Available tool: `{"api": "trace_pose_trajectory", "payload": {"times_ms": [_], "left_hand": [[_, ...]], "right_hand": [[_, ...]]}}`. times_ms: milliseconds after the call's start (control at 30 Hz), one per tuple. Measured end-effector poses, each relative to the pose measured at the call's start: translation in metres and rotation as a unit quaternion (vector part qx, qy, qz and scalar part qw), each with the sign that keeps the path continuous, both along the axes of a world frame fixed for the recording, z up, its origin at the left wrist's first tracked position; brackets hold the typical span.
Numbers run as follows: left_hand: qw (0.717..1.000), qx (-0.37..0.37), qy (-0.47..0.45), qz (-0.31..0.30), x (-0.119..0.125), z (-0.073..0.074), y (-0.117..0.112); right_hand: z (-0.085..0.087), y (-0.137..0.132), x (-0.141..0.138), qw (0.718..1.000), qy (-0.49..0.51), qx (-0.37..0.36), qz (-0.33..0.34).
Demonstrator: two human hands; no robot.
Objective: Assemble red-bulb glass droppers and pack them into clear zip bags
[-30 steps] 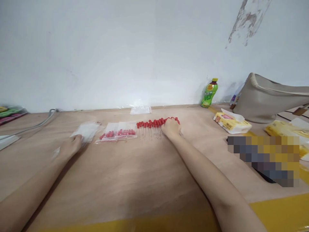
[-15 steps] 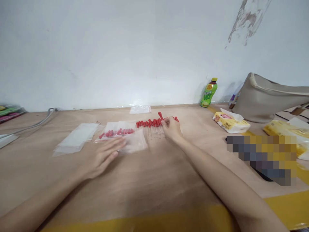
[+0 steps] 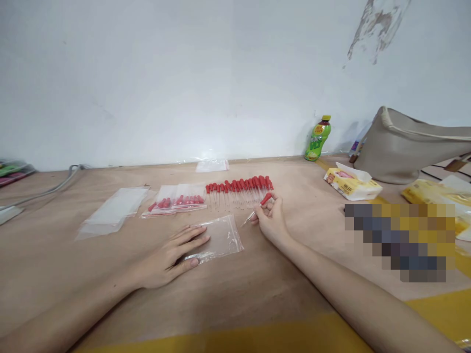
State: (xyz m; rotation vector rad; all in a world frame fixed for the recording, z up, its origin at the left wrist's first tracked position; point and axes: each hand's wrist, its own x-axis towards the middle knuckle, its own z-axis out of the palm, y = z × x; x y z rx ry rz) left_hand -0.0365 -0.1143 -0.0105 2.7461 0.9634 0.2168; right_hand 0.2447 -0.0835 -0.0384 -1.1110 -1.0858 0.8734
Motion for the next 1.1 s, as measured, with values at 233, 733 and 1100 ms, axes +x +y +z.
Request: {"api": "trace_pose_trajectory", "payload": {"times_ms": [233, 733, 1100], "left_hand": [[1.0, 0.003, -0.015, -0.001, 0.001, 0.0, 0.0], [1.0, 0.003, -0.022, -0.002, 0.001, 0.0, -0.001], [1.0, -0.003, -0.011, -0.005, 0.003, 0.003, -0.001]], "right_hand": [[-0.003, 0.002, -0.009, 0.999, 0.038, -0.013, 0.016], [0.013, -0.009, 0.014, 0.932, -0.069, -0.16, 0.319], [0.014, -0.013, 0.002, 0.92, -0.165, -0.081, 0.347]]}}
